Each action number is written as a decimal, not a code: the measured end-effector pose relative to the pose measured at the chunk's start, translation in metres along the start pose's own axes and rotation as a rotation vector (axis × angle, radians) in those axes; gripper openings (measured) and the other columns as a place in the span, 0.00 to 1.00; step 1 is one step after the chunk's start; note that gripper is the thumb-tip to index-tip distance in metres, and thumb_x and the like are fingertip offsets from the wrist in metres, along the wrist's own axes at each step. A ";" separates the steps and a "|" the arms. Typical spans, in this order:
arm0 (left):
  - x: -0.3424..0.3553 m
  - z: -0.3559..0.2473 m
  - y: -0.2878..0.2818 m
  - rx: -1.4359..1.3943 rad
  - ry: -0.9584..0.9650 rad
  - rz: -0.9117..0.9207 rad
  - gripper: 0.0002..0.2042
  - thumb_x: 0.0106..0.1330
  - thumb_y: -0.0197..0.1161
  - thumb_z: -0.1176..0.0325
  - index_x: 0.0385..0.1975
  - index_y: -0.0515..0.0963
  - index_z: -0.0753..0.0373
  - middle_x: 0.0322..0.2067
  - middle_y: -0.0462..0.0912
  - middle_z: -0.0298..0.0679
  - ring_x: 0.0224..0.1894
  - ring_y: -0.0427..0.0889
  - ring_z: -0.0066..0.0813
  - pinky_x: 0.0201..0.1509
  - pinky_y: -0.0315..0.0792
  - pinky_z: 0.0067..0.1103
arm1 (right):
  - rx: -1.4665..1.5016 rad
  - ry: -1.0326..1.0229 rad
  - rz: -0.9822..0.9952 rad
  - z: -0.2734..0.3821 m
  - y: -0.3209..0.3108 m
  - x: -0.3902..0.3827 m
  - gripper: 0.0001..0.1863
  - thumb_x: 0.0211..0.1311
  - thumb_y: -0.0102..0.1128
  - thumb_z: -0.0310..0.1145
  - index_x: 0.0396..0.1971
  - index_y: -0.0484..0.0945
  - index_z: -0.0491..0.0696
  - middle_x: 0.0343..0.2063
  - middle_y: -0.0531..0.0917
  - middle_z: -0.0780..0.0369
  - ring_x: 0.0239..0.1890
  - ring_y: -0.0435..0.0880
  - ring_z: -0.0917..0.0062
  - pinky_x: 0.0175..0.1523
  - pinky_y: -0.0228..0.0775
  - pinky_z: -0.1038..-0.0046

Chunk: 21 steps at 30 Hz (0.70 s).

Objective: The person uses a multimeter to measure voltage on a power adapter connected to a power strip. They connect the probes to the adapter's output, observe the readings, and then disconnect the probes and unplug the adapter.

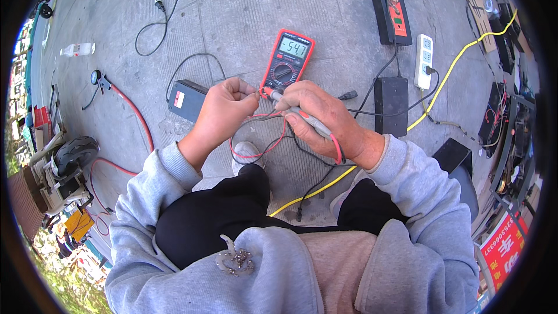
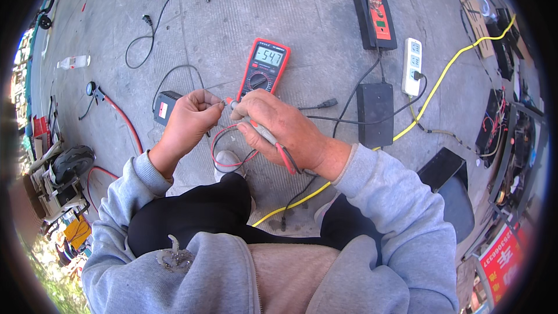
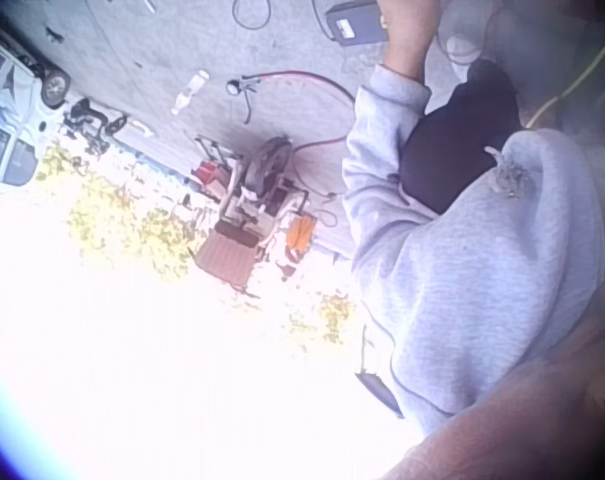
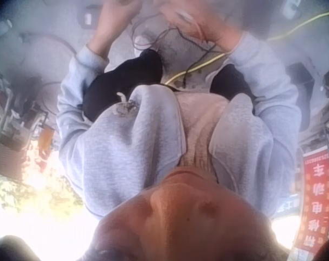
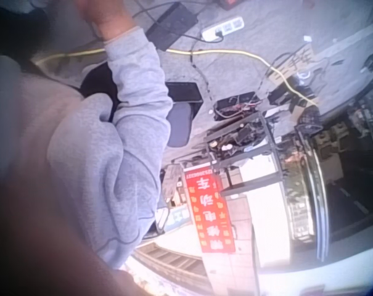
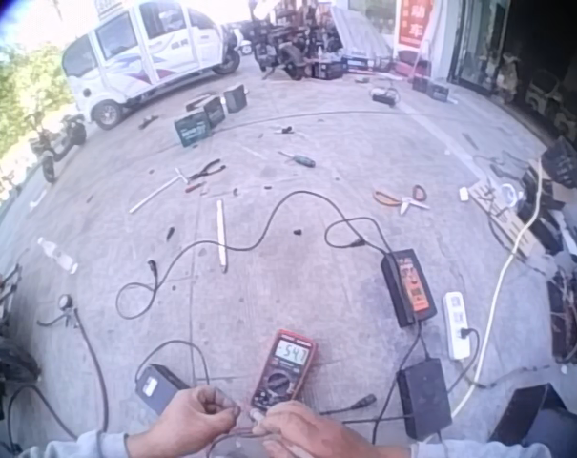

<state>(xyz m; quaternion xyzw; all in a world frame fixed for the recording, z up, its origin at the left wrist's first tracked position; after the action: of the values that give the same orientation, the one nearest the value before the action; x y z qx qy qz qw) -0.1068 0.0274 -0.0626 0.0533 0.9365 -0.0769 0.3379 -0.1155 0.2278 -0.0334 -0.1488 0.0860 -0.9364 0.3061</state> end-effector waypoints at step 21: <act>0.002 0.003 -0.002 0.070 -0.001 -0.008 0.07 0.66 0.64 0.72 0.35 0.75 0.68 0.22 0.77 0.28 0.21 0.71 0.09 0.22 0.62 0.12 | -0.047 -0.009 0.026 0.001 0.000 0.000 0.14 0.64 0.60 0.26 0.48 0.72 0.40 0.41 0.78 0.55 0.46 0.80 0.62 0.52 0.75 0.65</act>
<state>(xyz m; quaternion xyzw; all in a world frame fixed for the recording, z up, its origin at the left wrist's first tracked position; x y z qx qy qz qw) -0.1070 0.0253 -0.0662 0.0614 0.9334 -0.1110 0.3358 -0.1150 0.2278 -0.0330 -0.1592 0.1086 -0.9293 0.3151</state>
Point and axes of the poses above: each hand's wrist, its own x-axis towards the middle knuckle, its own y-axis out of the palm, z = x × y, the point moved 4 cm from there along x, towards the middle knuckle
